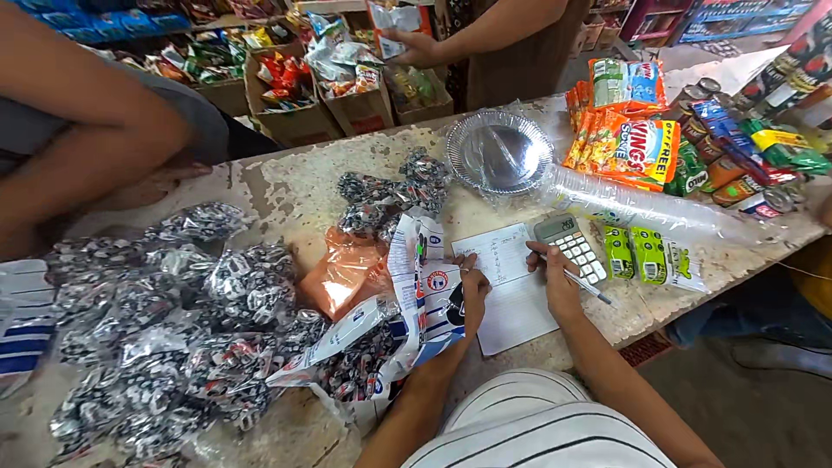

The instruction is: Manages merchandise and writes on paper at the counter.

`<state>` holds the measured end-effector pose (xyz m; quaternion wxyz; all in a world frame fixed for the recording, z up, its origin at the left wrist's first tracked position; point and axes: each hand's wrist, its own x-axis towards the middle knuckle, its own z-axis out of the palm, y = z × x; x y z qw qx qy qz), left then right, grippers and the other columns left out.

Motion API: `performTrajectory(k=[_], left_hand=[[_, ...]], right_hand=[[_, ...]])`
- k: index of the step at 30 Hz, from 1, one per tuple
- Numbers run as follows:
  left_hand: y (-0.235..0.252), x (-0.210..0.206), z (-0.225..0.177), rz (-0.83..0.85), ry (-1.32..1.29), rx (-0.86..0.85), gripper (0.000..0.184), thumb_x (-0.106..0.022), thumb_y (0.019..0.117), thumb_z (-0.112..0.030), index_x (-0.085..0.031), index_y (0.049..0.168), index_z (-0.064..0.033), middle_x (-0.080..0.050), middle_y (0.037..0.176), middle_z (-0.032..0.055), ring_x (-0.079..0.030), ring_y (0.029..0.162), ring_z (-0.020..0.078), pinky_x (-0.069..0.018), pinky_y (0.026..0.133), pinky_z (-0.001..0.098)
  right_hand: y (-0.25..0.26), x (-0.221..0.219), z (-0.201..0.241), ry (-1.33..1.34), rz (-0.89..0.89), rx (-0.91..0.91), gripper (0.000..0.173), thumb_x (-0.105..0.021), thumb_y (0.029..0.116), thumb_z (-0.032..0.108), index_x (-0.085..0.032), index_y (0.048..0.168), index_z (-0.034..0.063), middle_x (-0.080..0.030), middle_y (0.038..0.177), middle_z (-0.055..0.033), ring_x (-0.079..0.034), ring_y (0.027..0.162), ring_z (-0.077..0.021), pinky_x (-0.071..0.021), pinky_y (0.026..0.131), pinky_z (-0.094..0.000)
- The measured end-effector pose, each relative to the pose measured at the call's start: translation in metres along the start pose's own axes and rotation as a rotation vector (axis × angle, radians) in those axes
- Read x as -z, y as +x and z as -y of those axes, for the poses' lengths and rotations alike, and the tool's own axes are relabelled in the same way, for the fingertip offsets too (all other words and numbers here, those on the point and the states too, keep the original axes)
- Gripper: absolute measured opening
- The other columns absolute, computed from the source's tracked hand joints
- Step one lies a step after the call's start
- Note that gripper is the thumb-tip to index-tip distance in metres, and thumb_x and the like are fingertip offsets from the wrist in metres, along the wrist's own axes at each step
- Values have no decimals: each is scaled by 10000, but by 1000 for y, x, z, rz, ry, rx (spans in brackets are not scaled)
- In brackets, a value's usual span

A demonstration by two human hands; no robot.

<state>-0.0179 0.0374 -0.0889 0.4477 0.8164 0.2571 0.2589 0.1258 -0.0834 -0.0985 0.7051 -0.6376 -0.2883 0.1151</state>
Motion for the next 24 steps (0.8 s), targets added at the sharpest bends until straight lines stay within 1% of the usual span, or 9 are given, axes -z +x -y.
performTrajectory(k=[6,10,13,14,16,18,19,22,24], left_hand=[[0,-2,-13,17,49,47,31,-608,816,186,-633,812,170,-485,1402,392,-537,1286,424,-466,1051,386],[0,0,-24,54,82,107,61,-567,848,202,-618,878,193,-457,1421,383,-585,1208,354,-497,984,327],[-3,4,-27,44,111,39,48,-596,843,173,-622,881,183,-501,1362,391,-632,1113,367,-518,952,354],[-4,4,-28,26,99,3,58,-617,834,153,-630,887,171,-509,1349,397,-621,1140,402,-516,970,384],[-4,3,-30,0,13,-59,183,-652,791,140,-654,972,167,-490,1375,421,-502,1299,519,-451,1075,487],[-4,2,-24,15,-16,-95,341,-694,767,115,-690,1108,136,-489,1417,400,-447,1358,547,-410,1124,533],[-5,2,-23,39,-1,-104,365,-708,768,107,-707,1134,118,-508,1416,383,-449,1359,551,-395,1134,546],[-5,4,-29,121,83,-94,327,-727,794,89,-751,1119,60,-570,1402,312,-455,1366,541,-365,1147,562],[-5,4,-29,132,90,-98,316,-721,796,94,-761,1106,51,-579,1395,306,-457,1362,544,-366,1148,557]], right_hand=[[-8,6,3,-115,3,6,411,-368,1107,184,-717,1103,-32,-744,1031,-100,-702,1016,-199,-567,946,-375],[-13,8,1,-84,-4,33,404,-363,1106,173,-708,1096,-36,-742,1003,-102,-708,985,-209,-580,929,-376],[-13,8,9,-72,11,33,396,-372,1103,167,-712,1102,-36,-744,998,-93,-709,974,-194,-582,917,-360],[-14,8,10,-67,17,42,393,-376,1103,165,-712,1101,-38,-746,1006,-96,-711,976,-194,-583,920,-361],[-16,6,14,-47,31,50,380,-381,1103,154,-704,1102,-45,-745,1020,-106,-710,979,-196,-580,928,-359],[-19,4,17,-38,44,41,378,-380,1100,149,-704,1122,-45,-743,999,-96,-706,958,-179,-579,906,-340],[-20,2,17,-40,53,37,380,-379,1100,152,-704,1133,-42,-742,989,-87,-703,949,-169,-578,895,-331],[-18,3,15,-45,62,30,393,-369,1107,176,-702,1151,-27,-737,993,-71,-690,928,-144,-570,835,-308],[-15,6,11,-42,49,13,400,-366,1111,197,-700,1157,-17,-739,1017,-71,-688,926,-140,-566,803,-301]])
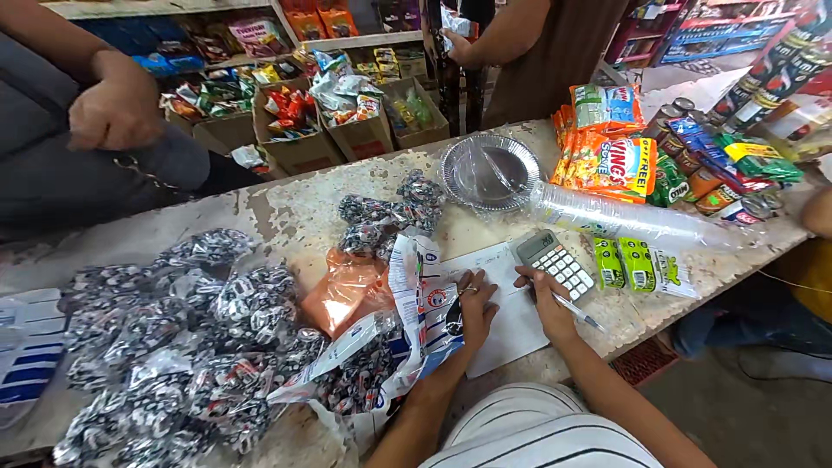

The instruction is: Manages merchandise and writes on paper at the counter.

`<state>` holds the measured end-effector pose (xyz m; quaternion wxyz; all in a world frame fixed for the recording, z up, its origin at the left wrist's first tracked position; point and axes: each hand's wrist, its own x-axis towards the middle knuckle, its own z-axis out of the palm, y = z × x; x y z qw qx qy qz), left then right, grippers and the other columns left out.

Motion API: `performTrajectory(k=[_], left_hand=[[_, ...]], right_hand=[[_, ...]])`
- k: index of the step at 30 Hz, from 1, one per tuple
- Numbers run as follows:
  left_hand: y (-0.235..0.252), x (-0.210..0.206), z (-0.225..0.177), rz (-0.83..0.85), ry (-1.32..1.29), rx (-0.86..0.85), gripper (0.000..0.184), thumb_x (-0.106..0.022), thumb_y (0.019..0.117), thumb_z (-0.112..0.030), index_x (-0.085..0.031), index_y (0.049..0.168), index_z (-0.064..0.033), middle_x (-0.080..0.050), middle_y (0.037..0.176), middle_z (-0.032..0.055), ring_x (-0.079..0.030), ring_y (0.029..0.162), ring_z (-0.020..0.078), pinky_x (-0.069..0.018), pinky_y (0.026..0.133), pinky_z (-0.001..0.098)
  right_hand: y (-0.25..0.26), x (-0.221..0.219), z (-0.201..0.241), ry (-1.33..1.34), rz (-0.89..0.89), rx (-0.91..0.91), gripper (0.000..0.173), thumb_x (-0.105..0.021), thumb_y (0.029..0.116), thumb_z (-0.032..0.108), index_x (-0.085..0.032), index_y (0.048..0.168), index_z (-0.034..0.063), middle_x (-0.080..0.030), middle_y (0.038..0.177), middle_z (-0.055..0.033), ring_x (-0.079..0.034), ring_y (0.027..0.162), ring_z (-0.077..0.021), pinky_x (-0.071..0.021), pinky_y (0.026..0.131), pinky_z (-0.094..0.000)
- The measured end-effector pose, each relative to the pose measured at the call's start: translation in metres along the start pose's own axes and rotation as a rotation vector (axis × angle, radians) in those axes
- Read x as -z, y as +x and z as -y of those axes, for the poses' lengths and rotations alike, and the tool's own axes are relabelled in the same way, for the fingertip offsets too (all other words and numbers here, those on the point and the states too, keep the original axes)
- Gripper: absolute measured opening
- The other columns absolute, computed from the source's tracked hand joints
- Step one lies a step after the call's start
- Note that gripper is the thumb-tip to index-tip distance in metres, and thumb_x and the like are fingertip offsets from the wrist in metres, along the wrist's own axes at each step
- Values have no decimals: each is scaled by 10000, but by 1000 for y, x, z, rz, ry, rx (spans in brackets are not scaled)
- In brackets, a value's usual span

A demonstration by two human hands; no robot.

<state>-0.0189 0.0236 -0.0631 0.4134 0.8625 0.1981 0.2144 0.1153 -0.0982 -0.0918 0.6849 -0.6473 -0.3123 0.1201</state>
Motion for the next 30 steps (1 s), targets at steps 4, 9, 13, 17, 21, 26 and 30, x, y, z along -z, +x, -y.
performTrajectory(k=[4,9,13,17,21,26,30], left_hand=[[-1,-2,5,-12,-9,-12,312,-721,784,100,-765,1089,50,-584,1388,306,-454,1366,541,-371,1146,546],[-1,0,3,3,-1,-4,315,-716,794,91,-769,1100,36,-582,1396,298,-448,1370,541,-356,1156,542],[0,5,-1,41,-8,31,323,-721,804,79,-763,1121,34,-567,1414,298,-428,1391,529,-350,1164,528],[1,3,-1,-31,-92,59,345,-784,778,12,-736,1111,88,-518,1426,357,-427,1388,525,-397,1143,481],[5,0,7,-149,-153,109,564,-821,783,-80,-627,1255,160,-362,1493,441,-317,1444,551,-344,1183,485],[8,-4,14,-224,-183,111,689,-811,795,-97,-523,1336,218,-291,1506,476,-250,1458,581,-302,1205,481],[9,2,14,-219,-130,84,658,-839,707,-5,-573,1267,216,-431,1423,447,-418,1371,535,-387,1144,488]], right_hand=[[4,4,-12,-63,-1,9,392,-366,1113,205,-695,1160,-3,-738,1070,-77,-691,979,-157,-570,834,-316],[11,1,-7,-75,27,-20,380,-381,1106,178,-702,1156,-20,-738,1079,-97,-693,1006,-168,-567,898,-329],[21,-9,0,-107,27,-10,362,-410,1094,151,-729,1108,-19,-744,1018,-87,-699,943,-152,-577,846,-302],[24,-14,-3,-160,30,7,328,-443,1084,148,-731,1119,-6,-740,975,-69,-696,918,-134,-578,851,-295],[19,-7,-3,-204,105,5,358,-410,1097,185,-703,1204,9,-737,1013,-66,-693,960,-136,-571,895,-308],[11,-7,-4,-89,103,105,362,-408,1092,160,-698,1168,-42,-745,984,-84,-710,910,-148,-597,859,-313],[7,-1,-8,-13,105,44,383,-389,1103,184,-676,1207,-48,-734,1002,-93,-702,929,-164,-589,873,-331]])
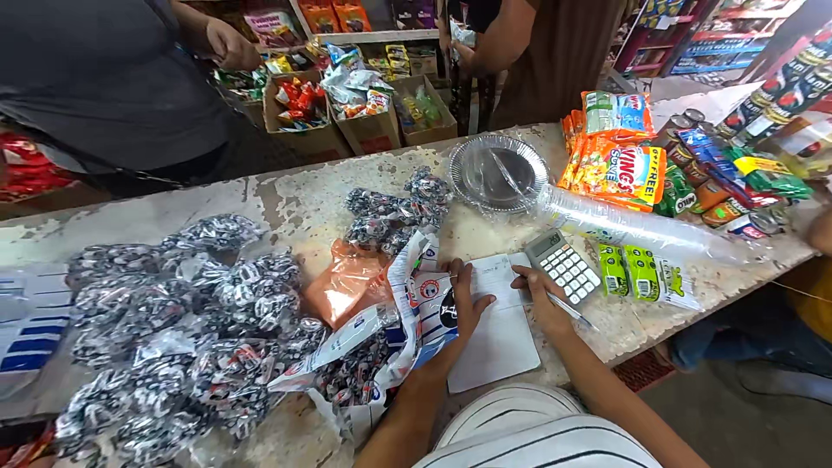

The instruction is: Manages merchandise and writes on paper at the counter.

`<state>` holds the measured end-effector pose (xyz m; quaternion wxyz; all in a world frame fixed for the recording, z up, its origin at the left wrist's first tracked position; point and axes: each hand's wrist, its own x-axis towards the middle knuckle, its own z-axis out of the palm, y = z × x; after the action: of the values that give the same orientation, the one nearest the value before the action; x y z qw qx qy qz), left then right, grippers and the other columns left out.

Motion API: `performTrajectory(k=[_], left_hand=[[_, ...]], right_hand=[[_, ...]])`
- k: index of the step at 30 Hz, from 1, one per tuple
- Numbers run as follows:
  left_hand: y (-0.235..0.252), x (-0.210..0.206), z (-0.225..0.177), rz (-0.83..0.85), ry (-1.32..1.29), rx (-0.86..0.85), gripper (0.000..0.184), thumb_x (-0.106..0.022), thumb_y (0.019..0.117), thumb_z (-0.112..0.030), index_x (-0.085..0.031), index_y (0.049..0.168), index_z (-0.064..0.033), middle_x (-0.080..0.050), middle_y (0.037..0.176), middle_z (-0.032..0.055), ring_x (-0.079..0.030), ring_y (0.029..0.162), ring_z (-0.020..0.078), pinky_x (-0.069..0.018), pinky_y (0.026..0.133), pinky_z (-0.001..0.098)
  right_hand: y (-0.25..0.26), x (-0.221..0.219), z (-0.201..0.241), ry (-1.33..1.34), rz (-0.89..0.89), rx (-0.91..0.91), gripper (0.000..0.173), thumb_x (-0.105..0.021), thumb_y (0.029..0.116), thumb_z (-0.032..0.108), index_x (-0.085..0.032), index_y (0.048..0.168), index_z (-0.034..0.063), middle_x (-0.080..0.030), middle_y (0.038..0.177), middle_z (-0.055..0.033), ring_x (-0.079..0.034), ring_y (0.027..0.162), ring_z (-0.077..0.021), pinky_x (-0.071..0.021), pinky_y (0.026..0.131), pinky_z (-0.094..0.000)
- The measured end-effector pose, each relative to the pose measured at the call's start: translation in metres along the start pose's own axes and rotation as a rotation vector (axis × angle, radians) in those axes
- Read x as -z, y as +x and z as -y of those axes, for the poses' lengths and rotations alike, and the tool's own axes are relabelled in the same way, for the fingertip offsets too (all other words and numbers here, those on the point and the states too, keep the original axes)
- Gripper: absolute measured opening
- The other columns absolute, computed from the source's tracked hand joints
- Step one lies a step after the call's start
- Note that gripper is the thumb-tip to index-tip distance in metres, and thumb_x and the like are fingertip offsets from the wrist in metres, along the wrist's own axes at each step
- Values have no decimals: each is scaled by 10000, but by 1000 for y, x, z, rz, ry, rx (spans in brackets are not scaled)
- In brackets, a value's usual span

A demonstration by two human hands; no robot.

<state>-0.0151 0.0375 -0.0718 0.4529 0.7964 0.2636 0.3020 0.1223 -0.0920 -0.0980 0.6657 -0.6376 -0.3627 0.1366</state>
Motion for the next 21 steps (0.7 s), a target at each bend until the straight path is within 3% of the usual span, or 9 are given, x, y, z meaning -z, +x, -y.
performTrajectory(k=[3,6,8,10,12,16,18,20,21], left_hand=[[-1,8,-6,21,34,14,606,-827,698,11,-596,1222,207,-485,1364,423,-515,1288,474,-443,1089,456],[-2,17,-13,67,50,82,569,-807,707,50,-592,1208,213,-493,1348,429,-517,1282,471,-429,1092,460],[-2,21,-11,95,54,115,556,-793,724,50,-590,1221,196,-489,1353,414,-504,1288,460,-409,1100,468],[-4,21,-2,91,33,110,553,-786,728,53,-584,1223,193,-486,1348,413,-495,1287,463,-400,1099,485],[-6,21,7,87,3,106,564,-767,714,84,-564,1225,206,-469,1355,424,-477,1296,469,-390,1101,485],[-5,26,6,89,-23,189,598,-728,689,189,-501,1239,250,-398,1407,458,-405,1359,499,-340,1141,492],[-5,27,5,87,-8,229,555,-729,743,154,-520,1253,218,-431,1408,415,-425,1359,447,-350,1141,464],[-10,26,17,79,5,132,480,-726,809,84,-550,1239,204,-474,1360,413,-463,1321,449,-375,1120,466],[-14,22,30,26,45,-22,413,-724,817,30,-597,1173,196,-540,1260,414,-530,1231,465,-429,1069,472]], right_hand=[[-5,6,0,82,-18,-86,394,-378,1111,196,-656,1238,-52,-725,962,-92,-706,892,-179,-606,834,-342],[-7,11,3,111,-27,-118,394,-379,1110,199,-664,1227,-47,-713,933,-87,-706,814,-179,-623,731,-332],[-3,12,5,65,-30,-111,390,-391,1105,197,-704,1165,-27,-729,966,-74,-671,744,-125,-575,621,-267],[6,11,15,1,6,-120,371,-413,1096,178,-730,1099,-16,-740,961,-56,-638,710,-79,-530,602,-230],[20,3,24,-71,51,-131,334,-462,1076,156,-750,1022,-5,-717,840,-24,-613,636,-52,-510,556,-207],[37,-20,18,-169,150,-197,222,-570,1039,180,-675,934,14,-671,737,-7,-628,591,-55,-536,539,-217],[40,-28,9,-171,149,-219,187,-644,999,170,-643,877,29,-666,699,-8,-629,567,-64,-540,531,-223],[42,-32,-1,-201,147,-197,207,-720,945,186,-628,806,62,-644,655,14,-613,552,-55,-537,539,-230],[42,-33,-3,-226,140,-174,237,-755,917,200,-618,764,81,-618,632,31,-587,547,-44,-519,549,-230]])
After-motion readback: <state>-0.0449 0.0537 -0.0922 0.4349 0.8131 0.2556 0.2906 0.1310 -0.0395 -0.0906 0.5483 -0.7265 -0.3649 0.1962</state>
